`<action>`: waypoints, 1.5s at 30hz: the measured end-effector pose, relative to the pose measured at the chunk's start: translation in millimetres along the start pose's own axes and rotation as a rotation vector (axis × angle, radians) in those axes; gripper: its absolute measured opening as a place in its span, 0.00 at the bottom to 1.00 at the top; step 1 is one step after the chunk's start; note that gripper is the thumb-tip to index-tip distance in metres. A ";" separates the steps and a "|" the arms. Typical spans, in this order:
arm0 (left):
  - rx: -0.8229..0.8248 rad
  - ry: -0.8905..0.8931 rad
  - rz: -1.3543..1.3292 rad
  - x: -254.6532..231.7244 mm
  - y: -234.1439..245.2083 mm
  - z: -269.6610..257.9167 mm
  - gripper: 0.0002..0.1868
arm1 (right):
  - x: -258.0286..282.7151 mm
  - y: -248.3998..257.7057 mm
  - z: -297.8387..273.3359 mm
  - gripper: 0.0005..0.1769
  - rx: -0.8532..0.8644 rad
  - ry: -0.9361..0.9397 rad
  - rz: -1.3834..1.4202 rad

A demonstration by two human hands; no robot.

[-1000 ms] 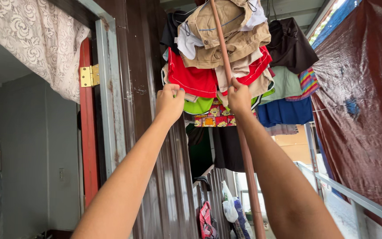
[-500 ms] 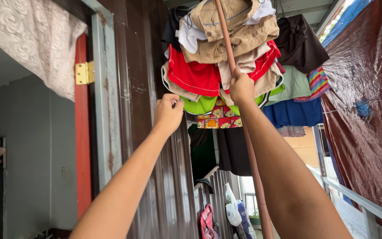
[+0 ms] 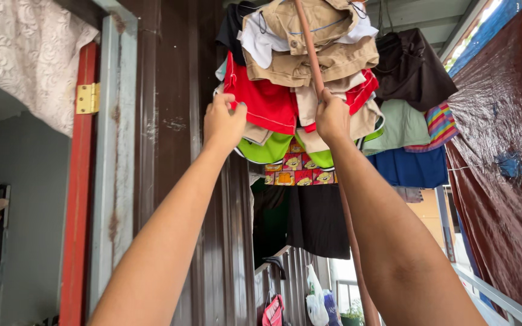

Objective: The person uses a long wooden pole to reach and pull down clothes hanging on a high line. They remove various garments, including shirts and shorts, from hangers and place them onto a pile on a nearby bench. The person also returns empty hangers to a storage rack.

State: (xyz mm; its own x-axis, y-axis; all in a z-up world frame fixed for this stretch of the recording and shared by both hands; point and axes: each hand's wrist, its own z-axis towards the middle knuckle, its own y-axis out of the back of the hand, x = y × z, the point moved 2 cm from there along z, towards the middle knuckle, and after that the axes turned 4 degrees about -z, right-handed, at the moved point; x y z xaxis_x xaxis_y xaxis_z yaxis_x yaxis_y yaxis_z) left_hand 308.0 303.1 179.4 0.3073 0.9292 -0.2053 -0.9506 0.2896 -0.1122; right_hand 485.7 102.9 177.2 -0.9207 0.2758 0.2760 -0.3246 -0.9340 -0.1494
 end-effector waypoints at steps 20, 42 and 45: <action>-0.149 -0.594 0.087 -107.8 -56.9 6.0 0.32 | -61.9 17.8 -16.6 0.21 -0.018 -0.111 0.196; 0.328 -0.306 0.058 -29.9 -142.8 -94.9 0.25 | -134.9 56.2 -184.5 0.21 -0.041 0.126 0.131; 0.341 -0.283 0.024 -15.3 -164.1 -108.5 0.25 | -147.0 51.3 -230.9 0.21 0.156 -0.248 0.155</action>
State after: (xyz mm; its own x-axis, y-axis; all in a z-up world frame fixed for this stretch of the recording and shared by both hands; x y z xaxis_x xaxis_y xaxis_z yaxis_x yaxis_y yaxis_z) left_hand 464.1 216.5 95.5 0.3056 0.9491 0.0759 -0.9323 0.2821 0.2263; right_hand 554.5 67.0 -90.3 -0.8697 0.0819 0.4867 -0.1301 -0.9893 -0.0660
